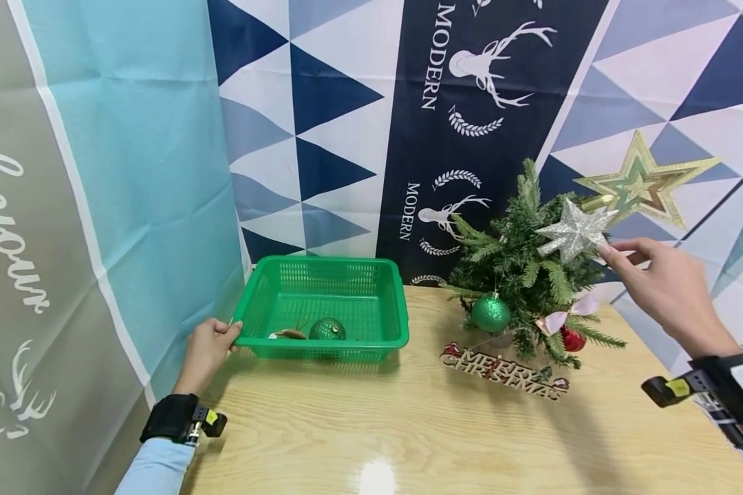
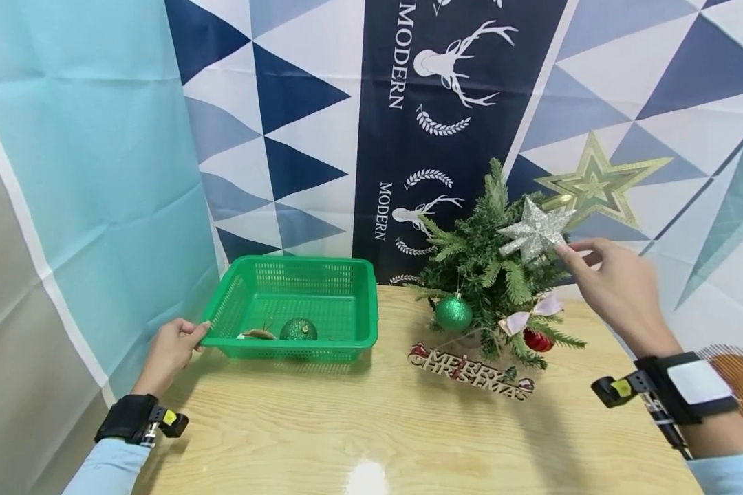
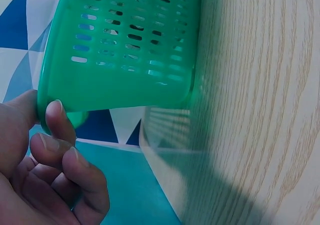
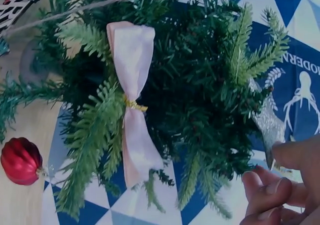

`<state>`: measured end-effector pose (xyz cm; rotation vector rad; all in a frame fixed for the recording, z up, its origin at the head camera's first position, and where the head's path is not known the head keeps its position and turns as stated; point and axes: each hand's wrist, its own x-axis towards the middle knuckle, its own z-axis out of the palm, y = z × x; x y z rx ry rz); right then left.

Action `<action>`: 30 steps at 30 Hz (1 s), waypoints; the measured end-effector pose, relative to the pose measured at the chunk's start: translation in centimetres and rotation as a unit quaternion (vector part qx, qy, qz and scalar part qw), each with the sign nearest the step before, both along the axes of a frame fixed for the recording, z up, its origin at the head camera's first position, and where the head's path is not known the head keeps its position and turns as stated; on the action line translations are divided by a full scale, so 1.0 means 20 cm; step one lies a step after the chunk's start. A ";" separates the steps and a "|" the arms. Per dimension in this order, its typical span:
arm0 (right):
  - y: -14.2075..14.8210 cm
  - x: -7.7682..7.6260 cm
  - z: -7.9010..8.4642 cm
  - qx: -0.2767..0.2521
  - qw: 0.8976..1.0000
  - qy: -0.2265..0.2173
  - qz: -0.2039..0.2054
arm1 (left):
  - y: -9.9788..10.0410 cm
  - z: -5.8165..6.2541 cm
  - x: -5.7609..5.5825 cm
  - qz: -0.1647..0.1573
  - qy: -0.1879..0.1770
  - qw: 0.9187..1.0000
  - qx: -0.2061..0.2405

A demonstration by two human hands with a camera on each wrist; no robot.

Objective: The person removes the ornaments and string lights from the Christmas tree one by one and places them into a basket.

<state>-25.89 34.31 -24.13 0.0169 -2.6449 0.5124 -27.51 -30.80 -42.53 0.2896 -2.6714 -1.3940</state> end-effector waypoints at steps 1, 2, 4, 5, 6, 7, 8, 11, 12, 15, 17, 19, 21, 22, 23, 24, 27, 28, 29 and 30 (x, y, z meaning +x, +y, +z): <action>-0.01 0.00 0.00 0.000 1.000 0.002 0.001 | 0.00 0.00 0.00 0.000 0.002 1.000 0.000; -0.01 -0.01 0.01 0.002 1.000 0.006 0.002 | 0.00 0.00 0.00 0.001 0.004 1.000 -0.001; -0.02 -0.01 0.01 0.003 1.000 0.010 -0.002 | 0.01 0.00 0.00 0.002 0.009 1.000 -0.005; -0.02 -0.01 0.01 0.004 1.000 0.011 -0.003 | 0.01 0.00 0.00 0.001 0.012 1.000 -0.005; -0.02 -0.01 0.01 0.006 1.000 0.012 -0.005 | 0.02 0.00 0.00 0.001 0.015 1.000 -0.006; -0.01 -0.01 0.01 0.007 1.000 0.015 -0.008 | 0.02 0.00 -0.01 0.001 0.018 1.000 -0.006; -0.01 -0.01 0.01 0.006 1.000 0.016 -0.011 | 0.02 0.00 -0.01 0.001 0.017 1.000 -0.006; 0.00 0.00 0.00 -0.001 1.000 0.018 -0.016 | 0.04 -0.01 -0.02 -0.002 0.012 1.000 0.002; 0.00 0.00 0.00 -0.006 1.000 0.018 -0.018 | 0.04 -0.01 -0.02 -0.003 0.010 1.000 0.003; -0.01 0.03 -0.01 -0.021 0.999 0.020 -0.019 | 0.05 -0.01 -0.02 -0.004 0.008 1.000 0.006; -0.02 0.04 -0.01 -0.027 0.999 0.025 -0.022 | 0.04 -0.01 -0.03 -0.003 0.012 1.000 0.002; -0.04 0.04 0.00 -0.032 0.999 0.036 -0.021 | 0.04 -0.01 -0.03 -0.002 0.015 1.000 0.002; -0.06 0.05 0.01 -0.034 0.998 0.052 -0.023 | 0.04 -0.01 -0.03 0.000 0.015 1.000 0.003; -0.08 0.04 0.02 -0.035 0.997 0.063 -0.023 | 0.03 -0.01 -0.03 0.002 0.014 1.000 0.002; -0.09 0.04 0.03 -0.038 0.996 0.075 -0.022 | 0.03 -0.01 -0.02 0.003 0.012 1.000 0.002; -0.10 0.04 0.03 -0.039 0.995 0.087 -0.020 | 0.03 -0.02 -0.02 0.005 0.011 1.000 0.002; -0.13 0.04 0.04 -0.045 0.991 0.128 -0.011 | 0.01 -0.02 -0.01 0.009 0.008 1.000 -0.001; -0.14 0.04 0.04 -0.050 0.989 0.138 -0.006 | 0.01 -0.03 -0.01 0.009 0.007 1.000 -0.001; -0.16 0.03 0.05 -0.054 0.988 0.146 -0.004 | 0.01 -0.03 -0.01 0.009 0.008 1.000 -0.002; -0.17 0.03 0.05 -0.059 0.987 0.153 -0.001 | 0.01 -0.03 -0.01 0.010 0.008 1.000 -0.004</action>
